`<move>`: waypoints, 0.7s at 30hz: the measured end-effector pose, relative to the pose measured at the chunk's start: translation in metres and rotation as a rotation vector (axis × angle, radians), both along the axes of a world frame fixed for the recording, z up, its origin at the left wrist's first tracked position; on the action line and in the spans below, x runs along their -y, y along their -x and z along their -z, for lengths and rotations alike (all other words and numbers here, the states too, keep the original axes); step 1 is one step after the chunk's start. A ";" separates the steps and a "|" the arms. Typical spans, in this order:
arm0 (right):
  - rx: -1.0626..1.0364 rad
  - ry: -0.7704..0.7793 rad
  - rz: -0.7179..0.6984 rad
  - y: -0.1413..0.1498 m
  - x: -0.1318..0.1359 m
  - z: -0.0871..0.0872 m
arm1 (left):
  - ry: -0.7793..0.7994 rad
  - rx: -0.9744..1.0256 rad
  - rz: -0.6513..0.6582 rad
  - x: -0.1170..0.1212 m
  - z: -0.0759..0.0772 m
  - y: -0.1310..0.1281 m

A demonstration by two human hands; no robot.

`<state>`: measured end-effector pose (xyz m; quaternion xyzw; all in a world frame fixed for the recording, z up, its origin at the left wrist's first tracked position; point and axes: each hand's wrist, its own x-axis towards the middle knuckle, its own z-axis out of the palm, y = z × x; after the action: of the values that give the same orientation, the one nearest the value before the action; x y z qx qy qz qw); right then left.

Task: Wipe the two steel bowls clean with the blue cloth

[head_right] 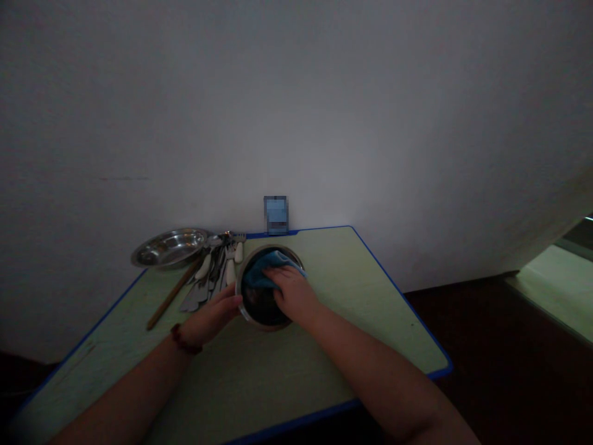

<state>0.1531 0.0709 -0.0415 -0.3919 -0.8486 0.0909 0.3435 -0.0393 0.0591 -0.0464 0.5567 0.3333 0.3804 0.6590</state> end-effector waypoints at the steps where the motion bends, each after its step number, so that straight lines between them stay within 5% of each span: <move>1: 0.004 0.000 -0.001 0.000 0.000 0.000 | 0.003 0.009 -0.001 0.000 0.000 0.000; 21: 0.102 -0.030 -0.071 0.001 0.001 -0.002 | 0.083 0.114 -0.020 0.002 0.006 -0.006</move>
<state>0.1521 0.0695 -0.0392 -0.3604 -0.8797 0.0704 0.3021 -0.0338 0.0572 -0.0522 0.5030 0.3162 0.4039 0.6956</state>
